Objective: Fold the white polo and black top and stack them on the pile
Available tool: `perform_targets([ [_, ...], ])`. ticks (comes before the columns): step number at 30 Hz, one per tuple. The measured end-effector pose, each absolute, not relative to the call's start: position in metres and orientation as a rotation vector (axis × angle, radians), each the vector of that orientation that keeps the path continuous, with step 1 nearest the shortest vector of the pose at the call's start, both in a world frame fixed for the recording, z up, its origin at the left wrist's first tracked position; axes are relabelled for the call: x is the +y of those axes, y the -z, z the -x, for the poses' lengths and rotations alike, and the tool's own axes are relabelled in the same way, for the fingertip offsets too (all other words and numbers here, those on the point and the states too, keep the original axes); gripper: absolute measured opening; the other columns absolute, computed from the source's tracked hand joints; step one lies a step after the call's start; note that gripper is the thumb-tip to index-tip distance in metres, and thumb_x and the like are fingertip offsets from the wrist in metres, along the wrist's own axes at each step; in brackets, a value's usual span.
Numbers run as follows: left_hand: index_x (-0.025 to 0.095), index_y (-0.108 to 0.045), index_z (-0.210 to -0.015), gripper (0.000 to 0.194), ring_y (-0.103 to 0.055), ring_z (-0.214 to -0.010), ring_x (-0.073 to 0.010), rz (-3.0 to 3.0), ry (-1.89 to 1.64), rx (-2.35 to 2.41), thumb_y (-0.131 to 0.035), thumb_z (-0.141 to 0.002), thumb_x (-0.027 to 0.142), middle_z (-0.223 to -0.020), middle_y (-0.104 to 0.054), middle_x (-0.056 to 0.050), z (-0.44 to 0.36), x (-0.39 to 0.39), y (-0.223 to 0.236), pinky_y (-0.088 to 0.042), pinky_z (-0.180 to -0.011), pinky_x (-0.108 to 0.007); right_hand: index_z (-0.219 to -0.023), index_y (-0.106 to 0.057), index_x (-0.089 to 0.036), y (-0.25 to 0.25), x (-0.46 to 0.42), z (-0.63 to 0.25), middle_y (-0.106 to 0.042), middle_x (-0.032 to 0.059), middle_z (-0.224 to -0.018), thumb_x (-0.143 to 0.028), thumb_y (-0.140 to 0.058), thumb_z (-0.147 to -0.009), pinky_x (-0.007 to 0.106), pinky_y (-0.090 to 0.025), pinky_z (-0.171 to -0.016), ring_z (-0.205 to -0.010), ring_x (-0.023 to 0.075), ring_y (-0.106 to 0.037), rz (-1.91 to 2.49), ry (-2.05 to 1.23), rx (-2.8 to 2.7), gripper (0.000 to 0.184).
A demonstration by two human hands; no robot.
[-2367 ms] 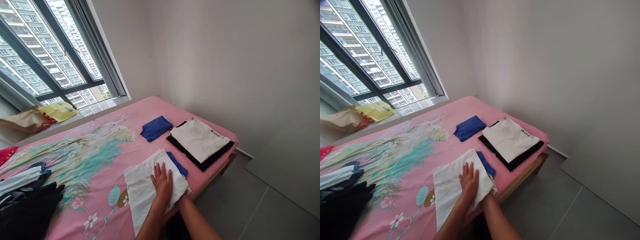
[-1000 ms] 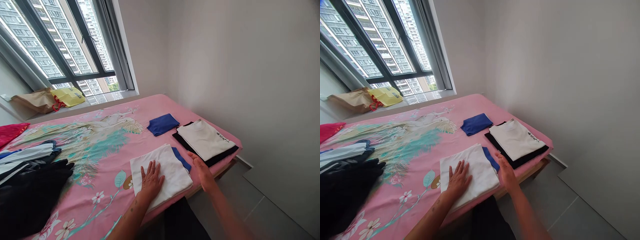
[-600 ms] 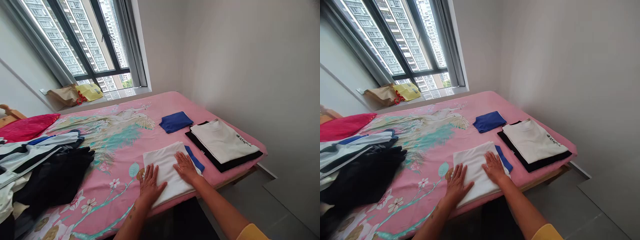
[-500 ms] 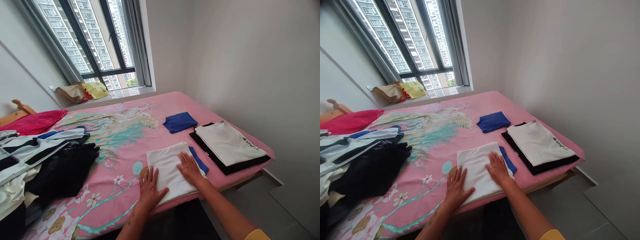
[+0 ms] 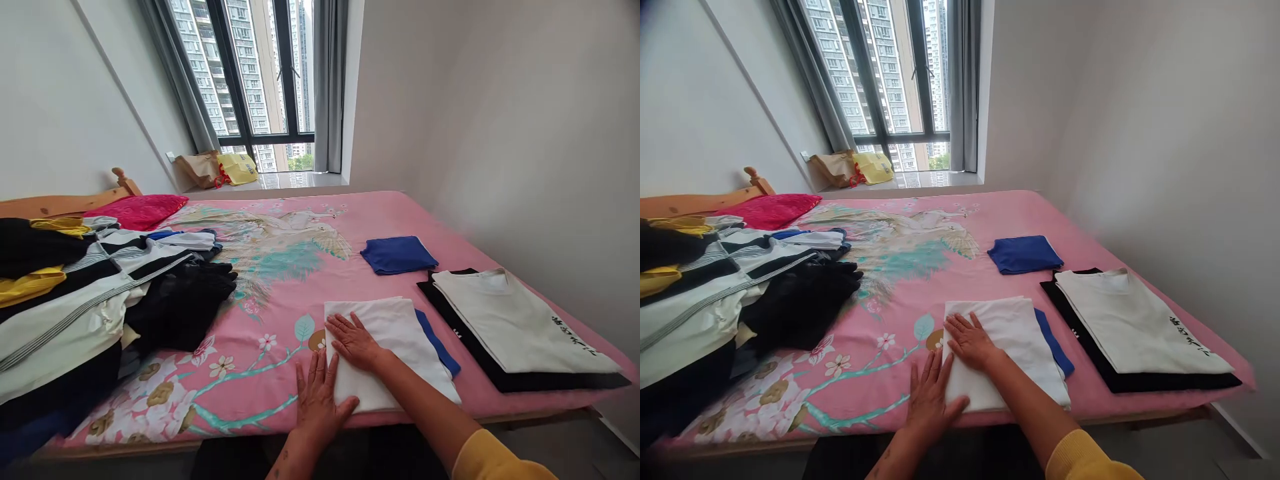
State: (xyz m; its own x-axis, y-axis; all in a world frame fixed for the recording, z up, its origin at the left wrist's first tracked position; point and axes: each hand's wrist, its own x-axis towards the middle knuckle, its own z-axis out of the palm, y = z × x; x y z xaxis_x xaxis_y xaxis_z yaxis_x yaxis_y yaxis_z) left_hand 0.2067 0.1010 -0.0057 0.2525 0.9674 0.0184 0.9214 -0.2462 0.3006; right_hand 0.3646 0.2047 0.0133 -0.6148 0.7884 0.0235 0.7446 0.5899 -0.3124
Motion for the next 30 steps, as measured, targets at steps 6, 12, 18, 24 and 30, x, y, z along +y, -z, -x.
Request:
perform_targets([
  [6, 0.018, -0.020, -0.146, 0.090, -0.009, -0.141, -0.0295, -2.146, -0.257, 1.832, -0.054, -0.071, 0.055, -0.153, -0.015, -0.008, -0.211, 0.094, -0.001, 0.009, -0.111, -0.054, -0.145, -0.022, -0.022, -0.010, 0.263, -0.356, -0.016, 0.0040, -0.153, -0.054, -0.023, -0.090, 0.049, 0.008, -0.110, -0.141, 0.0202, -0.007, 1.566, -0.593, -2.551, 0.064],
  [12, 0.013, -0.045, -0.132, 0.078, -0.024, -0.135, -0.0310, -1.898, -0.310, 2.035, -0.060, -0.065, 0.051, -0.143, -0.039, -0.014, -0.218, 0.081, -0.015, -0.003, -0.113, -0.046, -0.136, -0.042, -0.024, -0.016, 0.297, -0.368, -0.036, 0.0061, -0.145, -0.036, -0.045, -0.079, 0.045, -0.017, -0.110, -0.134, 0.0245, -0.028, 1.666, -0.749, -2.482, 0.058],
  [18, 0.015, -0.059, -0.096, 0.038, -0.051, -0.104, -0.0287, -1.662, -0.414, 2.005, -0.059, -0.065, 0.036, -0.105, -0.061, -0.012, -0.227, 0.086, -0.030, -0.034, -0.092, -0.040, -0.117, -0.057, -0.025, -0.035, 0.317, -0.376, -0.057, 0.0069, -0.122, -0.018, -0.057, -0.056, 0.039, -0.039, -0.095, -0.116, 0.0271, -0.049, 1.769, -0.970, -2.445, 0.061],
  [24, 0.017, -0.054, -0.096, 0.040, -0.060, -0.086, -0.0211, -1.099, -0.810, 1.577, -0.053, -0.057, 0.014, -0.094, -0.066, -0.007, -0.233, 0.091, -0.013, -0.045, -0.075, -0.029, -0.080, -0.066, -0.018, -0.053, 0.321, -0.363, -0.066, 0.0013, -0.071, -0.012, -0.058, -0.046, 0.032, -0.050, -0.060, -0.066, 0.0217, -0.062, 1.761, -1.364, -2.391, 0.036],
  [30, 0.016, -0.063, -0.087, 0.032, -0.061, -0.074, -0.0204, -0.830, -1.005, 1.063, -0.060, -0.057, 0.027, -0.073, -0.067, -0.001, -0.209, 0.128, -0.050, -0.048, -0.070, -0.032, -0.074, -0.064, -0.014, -0.118, 0.331, -0.396, -0.065, 0.0001, -0.068, -0.013, -0.058, -0.052, 0.026, -0.050, -0.056, -0.061, 0.0161, -0.060, 1.527, -1.427, -2.143, 0.023],
])
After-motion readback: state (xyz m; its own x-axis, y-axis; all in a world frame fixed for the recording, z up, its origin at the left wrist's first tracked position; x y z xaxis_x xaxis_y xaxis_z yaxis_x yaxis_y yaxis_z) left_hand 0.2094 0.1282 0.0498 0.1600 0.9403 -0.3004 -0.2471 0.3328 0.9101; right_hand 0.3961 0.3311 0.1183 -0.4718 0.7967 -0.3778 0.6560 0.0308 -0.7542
